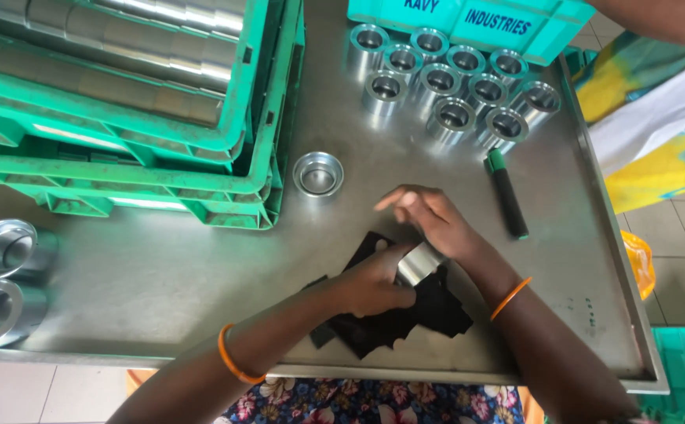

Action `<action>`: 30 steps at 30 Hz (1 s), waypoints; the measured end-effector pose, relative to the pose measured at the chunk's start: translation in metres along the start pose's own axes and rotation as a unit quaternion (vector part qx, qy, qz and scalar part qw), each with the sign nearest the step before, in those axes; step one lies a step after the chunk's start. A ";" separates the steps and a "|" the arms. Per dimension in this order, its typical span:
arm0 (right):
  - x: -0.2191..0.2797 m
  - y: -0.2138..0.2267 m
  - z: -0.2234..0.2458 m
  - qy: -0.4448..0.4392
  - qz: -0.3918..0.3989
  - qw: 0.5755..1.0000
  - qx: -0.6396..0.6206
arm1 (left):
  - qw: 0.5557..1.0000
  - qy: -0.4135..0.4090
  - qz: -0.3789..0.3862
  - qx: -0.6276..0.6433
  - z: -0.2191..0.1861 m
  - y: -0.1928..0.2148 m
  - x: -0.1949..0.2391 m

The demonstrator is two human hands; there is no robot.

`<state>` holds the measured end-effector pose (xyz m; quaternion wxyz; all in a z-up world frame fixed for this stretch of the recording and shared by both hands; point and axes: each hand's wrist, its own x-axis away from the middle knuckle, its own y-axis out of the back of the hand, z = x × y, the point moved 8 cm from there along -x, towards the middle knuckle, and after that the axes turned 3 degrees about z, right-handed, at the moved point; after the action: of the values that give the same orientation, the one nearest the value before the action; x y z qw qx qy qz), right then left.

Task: Inspecting and wiping metal rings at a metal fabrication workbench.

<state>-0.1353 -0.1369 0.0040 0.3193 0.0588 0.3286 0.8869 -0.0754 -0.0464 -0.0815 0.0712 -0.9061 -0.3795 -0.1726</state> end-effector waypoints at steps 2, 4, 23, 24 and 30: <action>-0.002 0.012 -0.008 -0.031 -0.062 0.997 -0.023 | 0.947 -0.315 -0.062 0.011 -0.038 0.003 0.012; 0.005 0.016 0.000 -0.001 -0.084 0.994 0.074 | 0.952 -0.293 -0.090 0.021 -0.067 0.014 0.032; 0.027 0.037 0.062 0.117 -0.229 0.966 0.020 | 0.912 -0.374 -0.165 0.049 -0.112 0.045 0.073; 0.026 0.038 0.066 0.115 -0.228 0.967 0.018 | 0.912 -0.372 -0.165 0.051 -0.112 0.044 0.072; 0.014 0.026 0.029 -0.022 -0.153 0.971 -0.185 | 0.896 -0.395 -0.204 0.007 -0.108 0.047 0.075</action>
<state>-0.1511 -0.1277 0.0408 0.4635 -0.0327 0.1569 0.8715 -0.0210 -0.0575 0.0471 -0.1150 -0.8019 -0.5541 0.1915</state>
